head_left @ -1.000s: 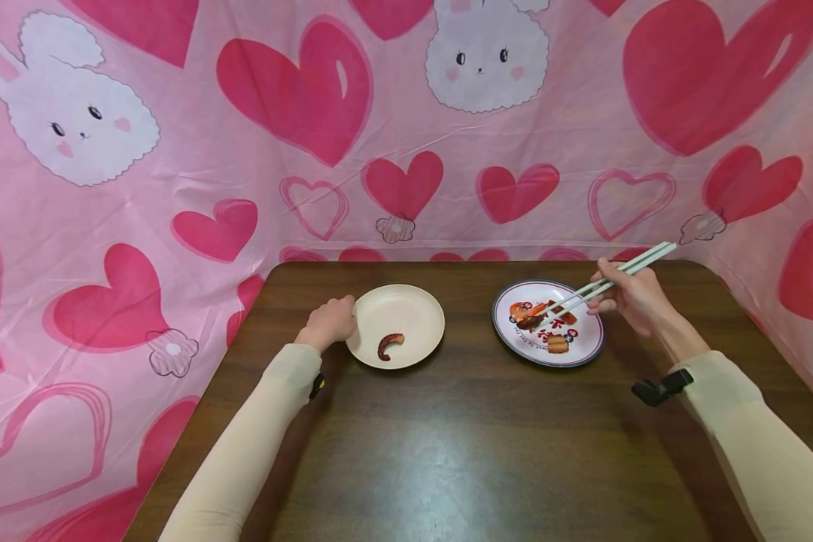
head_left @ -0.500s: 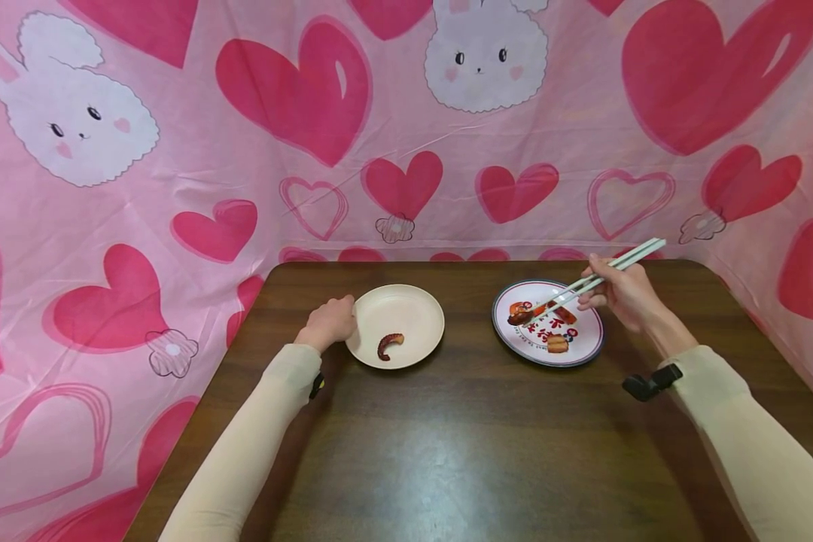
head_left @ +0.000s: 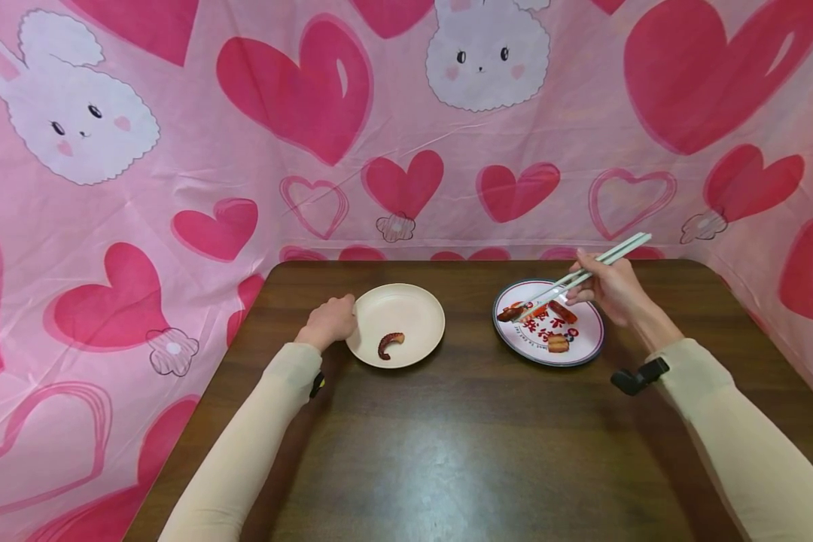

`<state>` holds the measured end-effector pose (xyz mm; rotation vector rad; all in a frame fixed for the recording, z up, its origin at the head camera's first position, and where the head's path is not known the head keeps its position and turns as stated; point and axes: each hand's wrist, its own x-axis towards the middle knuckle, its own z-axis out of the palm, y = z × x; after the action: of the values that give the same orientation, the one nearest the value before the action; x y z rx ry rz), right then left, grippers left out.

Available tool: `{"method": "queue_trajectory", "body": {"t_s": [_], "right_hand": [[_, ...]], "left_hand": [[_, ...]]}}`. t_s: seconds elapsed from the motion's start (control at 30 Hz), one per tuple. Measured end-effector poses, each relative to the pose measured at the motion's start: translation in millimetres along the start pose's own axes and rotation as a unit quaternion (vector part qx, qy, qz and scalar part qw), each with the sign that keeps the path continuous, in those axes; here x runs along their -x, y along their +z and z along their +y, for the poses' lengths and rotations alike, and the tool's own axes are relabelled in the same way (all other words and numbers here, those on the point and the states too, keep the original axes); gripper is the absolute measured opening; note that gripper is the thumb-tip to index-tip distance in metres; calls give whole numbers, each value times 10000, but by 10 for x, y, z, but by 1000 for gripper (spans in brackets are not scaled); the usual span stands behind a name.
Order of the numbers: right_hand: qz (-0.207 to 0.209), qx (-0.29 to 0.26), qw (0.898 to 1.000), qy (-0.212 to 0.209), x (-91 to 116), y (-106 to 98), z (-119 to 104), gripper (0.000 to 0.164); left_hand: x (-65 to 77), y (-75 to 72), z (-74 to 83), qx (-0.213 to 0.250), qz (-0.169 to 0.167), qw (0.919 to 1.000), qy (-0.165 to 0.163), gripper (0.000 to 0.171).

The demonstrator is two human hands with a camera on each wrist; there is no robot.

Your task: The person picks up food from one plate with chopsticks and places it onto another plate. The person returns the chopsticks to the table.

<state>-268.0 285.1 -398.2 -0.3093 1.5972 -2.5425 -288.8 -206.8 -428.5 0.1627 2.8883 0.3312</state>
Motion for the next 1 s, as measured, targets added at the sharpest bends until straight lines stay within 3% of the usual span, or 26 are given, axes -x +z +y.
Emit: {"method": "queue_trajectory", "body": {"t_s": [1.0], "right_hand": [[-106,236,9992,294,-211,319,125,33]], "left_hand": [[0,1,1,78,-23,10000,-23,32]]}}
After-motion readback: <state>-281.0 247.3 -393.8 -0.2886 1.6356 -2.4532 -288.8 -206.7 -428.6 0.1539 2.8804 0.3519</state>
